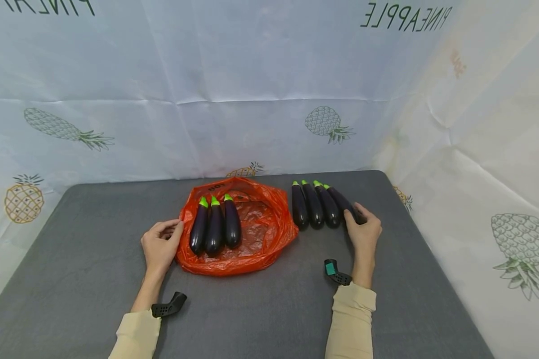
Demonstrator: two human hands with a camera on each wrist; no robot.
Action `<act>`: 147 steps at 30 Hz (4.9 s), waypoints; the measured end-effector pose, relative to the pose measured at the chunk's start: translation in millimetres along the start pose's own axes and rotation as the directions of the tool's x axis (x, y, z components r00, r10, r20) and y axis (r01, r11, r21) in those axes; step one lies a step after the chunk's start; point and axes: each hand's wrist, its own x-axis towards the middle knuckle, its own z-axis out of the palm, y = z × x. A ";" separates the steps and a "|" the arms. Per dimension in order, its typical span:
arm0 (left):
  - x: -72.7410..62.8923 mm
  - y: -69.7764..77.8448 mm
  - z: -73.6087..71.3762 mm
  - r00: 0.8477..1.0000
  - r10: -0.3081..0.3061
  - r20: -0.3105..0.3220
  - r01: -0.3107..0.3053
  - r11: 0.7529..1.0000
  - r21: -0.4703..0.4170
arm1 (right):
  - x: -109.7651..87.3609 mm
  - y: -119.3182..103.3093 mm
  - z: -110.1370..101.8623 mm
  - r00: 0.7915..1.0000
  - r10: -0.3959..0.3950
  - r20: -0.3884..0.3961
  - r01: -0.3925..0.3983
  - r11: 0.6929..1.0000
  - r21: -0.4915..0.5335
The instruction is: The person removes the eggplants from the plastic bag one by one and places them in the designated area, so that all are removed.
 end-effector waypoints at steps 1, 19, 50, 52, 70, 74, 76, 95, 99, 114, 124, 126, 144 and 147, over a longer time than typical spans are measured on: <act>-0.2 -0.1 0.0 1.000 0.000 0.000 0.000 1.000 0.000 | -0.7 -0.2 -1.9 1.000 0.010 0.003 -0.010 1.000 0.004; -0.8 1.0 0.4 1.000 0.009 -0.016 -0.009 1.000 -0.002 | -2.7 -1.9 -6.8 0.994 0.095 0.044 -0.094 0.995 -0.026; -1.1 0.1 0.5 1.000 0.010 -0.007 -0.010 1.000 0.005 | -2.6 -1.2 3.5 0.996 0.084 -0.016 -0.084 0.996 -0.030; -1.3 -0.1 0.9 1.000 0.012 -0.013 -0.012 1.000 0.006 | -2.3 -0.6 4.3 0.997 0.078 -0.022 -0.079 0.996 -0.030; -0.7 -0.2 1.6 1.000 0.009 -0.025 -0.009 1.000 0.005 | -3.8 -7.4 -0.7 0.998 0.019 -0.058 -0.019 1.000 0.015; -0.7 -0.4 0.6 1.000 0.007 -0.017 -0.007 1.000 0.004 | -3.7 -10.5 -1.6 0.996 -0.005 -0.087 0.007 1.000 0.018; -0.6 -1.1 0.2 1.000 0.001 -0.012 -0.001 1.000 0.009 | -4.1 -12.1 -1.8 0.996 -0.011 -0.093 0.013 1.000 0.019; 0.9 -2.7 0.1 1.000 -0.006 0.002 0.006 0.999 0.035 | -27.8 -75.9 12.1 0.983 -0.181 -0.001 0.175 0.944 0.279; 1.1 -2.4 0.0 1.000 -0.005 0.002 0.005 0.999 0.043 | -26.9 -77.6 21.5 0.977 -0.210 0.023 0.192 0.929 0.315; 0.7 -0.2 -0.5 1.000 -0.014 0.008 0.014 1.000 0.024 | -36.5 -91.7 35.2 0.949 -0.305 0.087 0.245 0.880 0.407; 0.2 8.3 2.6 0.999 0.027 -0.029 -0.027 1.000 -0.008 | -48.6 -104.6 49.4 0.916 -0.368 0.161 0.278 0.870 0.407; -0.3 16.4 1.8 0.999 0.030 -0.030 -0.030 0.999 -0.012 | -51.5 -106.6 53.1 0.908 -0.379 0.180 0.285 0.872 0.399; -2.2 35.0 -0.7 0.999 0.027 -0.042 -0.027 1.000 -0.006 | -86.2 -121.9 88.2 0.831 -0.435 0.346 0.307 0.878 0.367; -2.4 34.3 -0.2 0.999 0.027 -0.044 -0.027 1.000 -0.006 | -89.5 -121.9 91.9 0.824 -0.437 0.360 0.306 0.879 0.365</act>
